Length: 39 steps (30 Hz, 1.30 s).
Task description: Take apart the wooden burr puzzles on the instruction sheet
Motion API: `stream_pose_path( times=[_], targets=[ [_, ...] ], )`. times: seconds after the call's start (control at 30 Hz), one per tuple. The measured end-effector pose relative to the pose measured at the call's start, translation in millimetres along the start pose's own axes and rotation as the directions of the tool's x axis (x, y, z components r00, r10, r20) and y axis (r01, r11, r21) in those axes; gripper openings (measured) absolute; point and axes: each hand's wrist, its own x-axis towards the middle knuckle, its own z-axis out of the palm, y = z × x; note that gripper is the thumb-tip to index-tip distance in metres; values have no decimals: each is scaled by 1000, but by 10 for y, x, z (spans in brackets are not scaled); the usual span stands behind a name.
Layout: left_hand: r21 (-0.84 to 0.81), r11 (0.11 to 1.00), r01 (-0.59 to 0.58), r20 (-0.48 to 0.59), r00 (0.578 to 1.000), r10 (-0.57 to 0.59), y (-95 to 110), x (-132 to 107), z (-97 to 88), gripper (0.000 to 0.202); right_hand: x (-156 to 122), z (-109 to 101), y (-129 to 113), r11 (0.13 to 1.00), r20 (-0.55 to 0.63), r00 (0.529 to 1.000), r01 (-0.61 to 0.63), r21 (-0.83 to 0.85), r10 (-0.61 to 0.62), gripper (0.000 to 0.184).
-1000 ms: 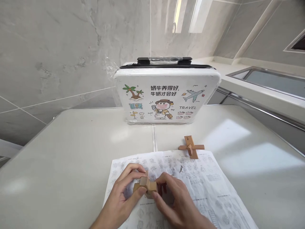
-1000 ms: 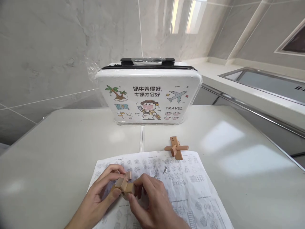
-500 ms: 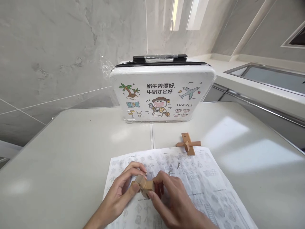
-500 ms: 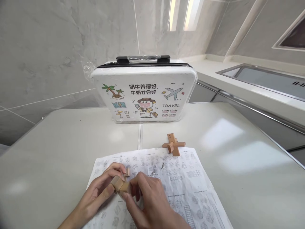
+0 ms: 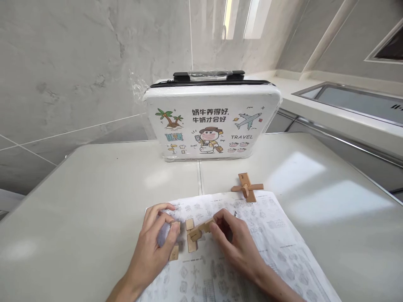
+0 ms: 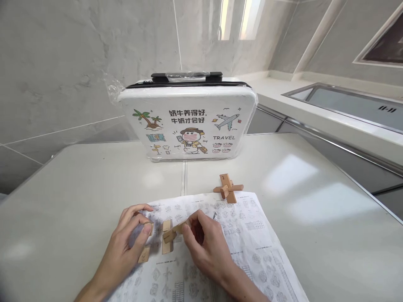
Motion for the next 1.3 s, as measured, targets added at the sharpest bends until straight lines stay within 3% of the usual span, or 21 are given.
stream_pose_path(
  times=[0.17,0.3,0.6,0.73,0.87,1.0,1.13,1.3],
  targets=[
    [156,985,-72,-43,996,80,-56,-7,79,30,0,-48,12,999,88,996,8,-48,-4,24],
    [206,976,-69,-43,996,80,-97,-4,124,30,-3,-42,27,990,140,990,30,-139,-11,23],
    [111,994,9,-37,999,-5,-117,-39,134,22,12,46,50,973,138,990,35,-229,-3,16],
    [53,993,-109,105,989,103,-105,-91,130,33,15,65,103,971,125,991,70,-227,-43,10],
    [52,959,-278,275,927,254,-98,-108,126,64,2,78,150,968,122,988,119,-222,-94,12],
    [23,952,-306,336,899,281,-77,-102,121,80,-11,79,164,972,139,984,138,-190,-112,19],
    [10,953,-302,328,902,282,-76,-98,127,69,-16,82,172,976,184,976,144,-163,-113,25],
    [99,945,-312,245,928,281,-198,-50,132,54,-9,97,205,980,156,983,122,-157,-98,21]
  ],
)
